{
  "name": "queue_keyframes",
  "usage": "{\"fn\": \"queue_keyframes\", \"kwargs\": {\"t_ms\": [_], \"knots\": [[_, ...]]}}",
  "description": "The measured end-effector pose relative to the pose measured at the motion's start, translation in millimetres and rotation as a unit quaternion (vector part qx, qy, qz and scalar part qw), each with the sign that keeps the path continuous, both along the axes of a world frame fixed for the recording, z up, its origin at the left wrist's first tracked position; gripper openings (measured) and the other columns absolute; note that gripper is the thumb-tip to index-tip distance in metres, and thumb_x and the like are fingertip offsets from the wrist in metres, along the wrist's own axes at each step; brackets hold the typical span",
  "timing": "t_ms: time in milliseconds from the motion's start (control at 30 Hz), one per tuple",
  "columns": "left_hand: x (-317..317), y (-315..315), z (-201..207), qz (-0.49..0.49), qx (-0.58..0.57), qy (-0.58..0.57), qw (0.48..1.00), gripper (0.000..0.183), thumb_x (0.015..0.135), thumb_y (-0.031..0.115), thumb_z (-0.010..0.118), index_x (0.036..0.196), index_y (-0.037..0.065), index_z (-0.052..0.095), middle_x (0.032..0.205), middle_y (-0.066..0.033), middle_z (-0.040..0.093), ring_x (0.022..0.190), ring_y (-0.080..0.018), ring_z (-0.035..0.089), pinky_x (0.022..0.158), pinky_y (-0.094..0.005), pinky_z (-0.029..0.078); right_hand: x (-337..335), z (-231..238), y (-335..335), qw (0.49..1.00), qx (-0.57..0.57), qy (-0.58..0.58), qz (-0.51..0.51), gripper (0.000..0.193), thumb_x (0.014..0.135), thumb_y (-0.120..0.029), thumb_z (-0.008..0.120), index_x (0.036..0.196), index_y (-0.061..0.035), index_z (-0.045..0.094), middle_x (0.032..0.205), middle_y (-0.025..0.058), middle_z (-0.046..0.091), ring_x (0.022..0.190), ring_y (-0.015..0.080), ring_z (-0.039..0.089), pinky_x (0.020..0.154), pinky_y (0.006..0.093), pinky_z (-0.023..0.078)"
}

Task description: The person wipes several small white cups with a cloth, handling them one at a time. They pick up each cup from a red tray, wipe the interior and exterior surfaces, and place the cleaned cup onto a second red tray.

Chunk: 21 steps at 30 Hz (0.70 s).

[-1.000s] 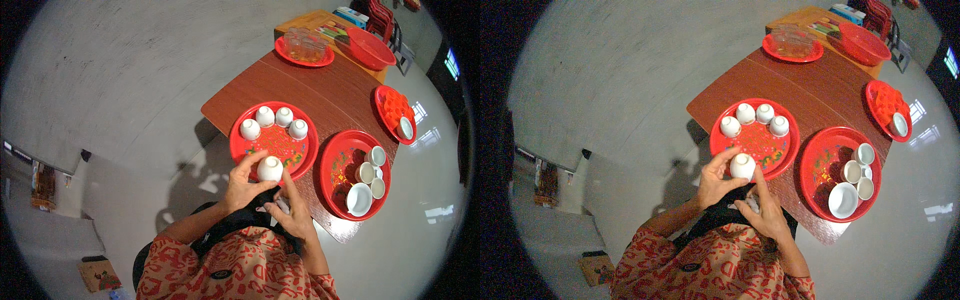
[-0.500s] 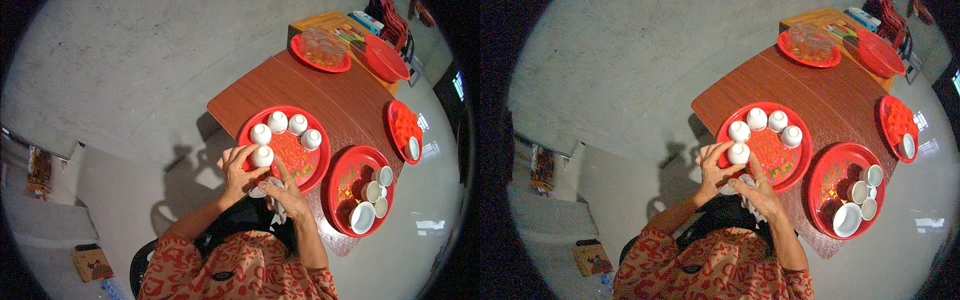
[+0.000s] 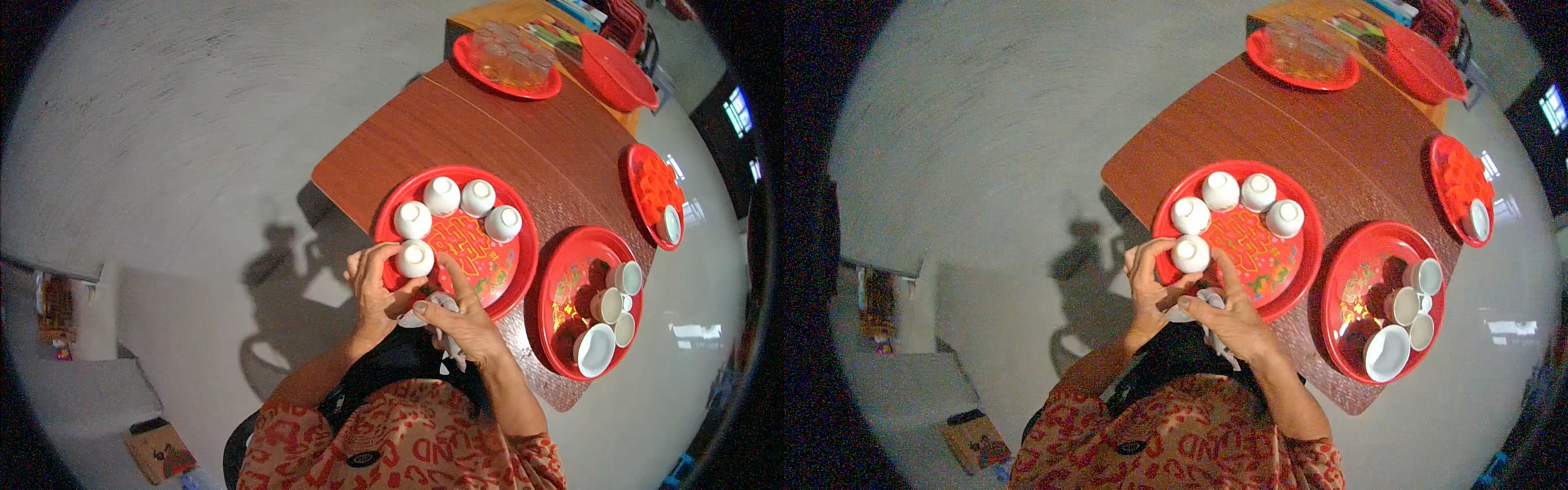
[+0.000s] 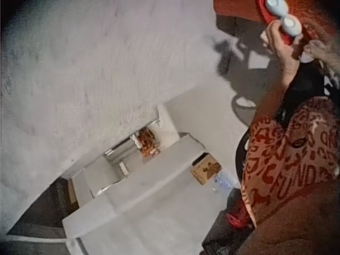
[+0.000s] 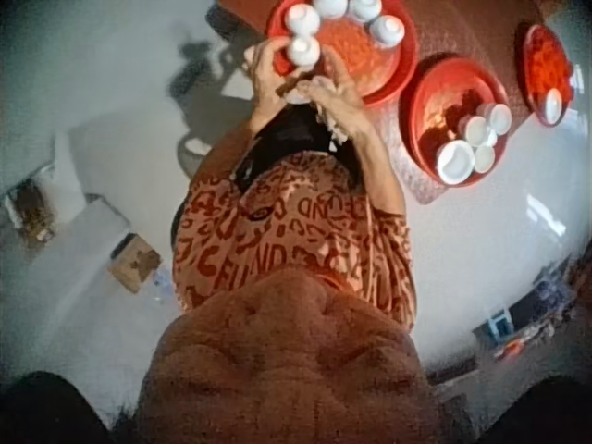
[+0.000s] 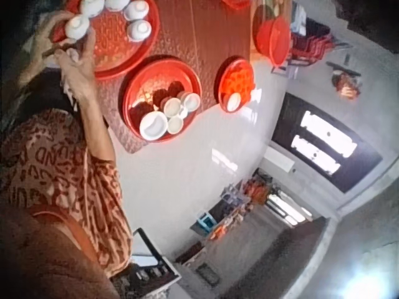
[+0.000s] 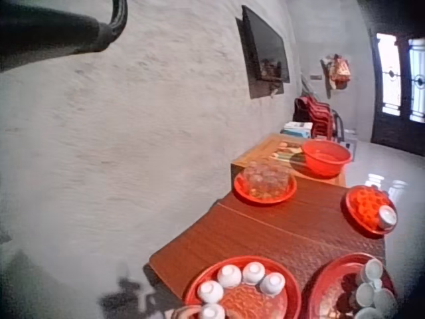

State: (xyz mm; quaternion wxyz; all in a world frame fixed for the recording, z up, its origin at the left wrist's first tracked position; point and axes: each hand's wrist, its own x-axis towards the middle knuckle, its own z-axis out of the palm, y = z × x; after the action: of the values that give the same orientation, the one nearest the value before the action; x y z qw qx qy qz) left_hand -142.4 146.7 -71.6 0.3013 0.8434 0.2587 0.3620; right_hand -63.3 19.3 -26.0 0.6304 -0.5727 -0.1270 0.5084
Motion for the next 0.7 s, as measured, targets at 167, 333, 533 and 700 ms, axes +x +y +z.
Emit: {"fn": "queue_keyframes", "kwargs": {"t_ms": [167,333,533,700], "knots": [[-2.2,-6.2,4.7,-0.028,-0.046,-0.017,0.998,0.058,0.055,0.008,0.082,0.107,0.007,0.056,0.106,-0.0089,0.055,0.103,-0.0278,0.045,0.090,-0.0400,0.035,-9.0,-1.0,-15.5,0.992,0.008,-0.121,-0.019,0.064,0.079,-0.014,0.067,0.132,-0.0084,0.032,0.097,0.0078,0.050,0.085,0.0147,0.049,0.077,0.0293,0.044],[-14.7,1.8,-5.4,-0.094,0.010,-0.023,0.995,0.059,0.061,0.000,0.075,0.114,0.005,0.047,0.119,-0.0124,0.047,0.115,-0.0297,0.043,0.099,-0.0433,0.031,-20.6,-9.8,-51.3,0.992,0.089,-0.087,-0.013,0.030,0.080,-0.016,0.068,0.105,-0.0072,0.054,0.092,-0.0009,0.054,0.086,0.0089,0.050,0.078,0.0252,0.043],[-23.9,-11.0,19.0,-0.060,0.119,-0.034,0.990,0.052,0.069,0.004,0.064,0.117,0.005,0.042,0.125,-0.0163,0.042,0.116,-0.0302,0.041,0.100,-0.0432,0.030,-35.1,-19.8,-116.6,0.949,0.047,-0.312,-0.016,0.023,0.079,-0.016,0.068,0.097,-0.0048,0.058,0.087,0.0041,0.054,0.080,0.0145,0.054,0.073,0.0282,0.043],[13.6,-59.5,46.7,-0.200,0.107,-0.005,0.974,0.045,0.067,-0.001,0.067,0.108,0.004,0.050,0.112,-0.0146,0.052,0.107,-0.0296,0.048,0.093,-0.0377,0.038,-38.9,-11.5,-178.6,0.951,0.064,-0.300,-0.046,0.016,0.080,-0.014,0.067,0.089,-0.0032,0.060,0.083,0.0058,0.055,0.078,0.0154,0.055,0.069,0.0298,0.043]]}}
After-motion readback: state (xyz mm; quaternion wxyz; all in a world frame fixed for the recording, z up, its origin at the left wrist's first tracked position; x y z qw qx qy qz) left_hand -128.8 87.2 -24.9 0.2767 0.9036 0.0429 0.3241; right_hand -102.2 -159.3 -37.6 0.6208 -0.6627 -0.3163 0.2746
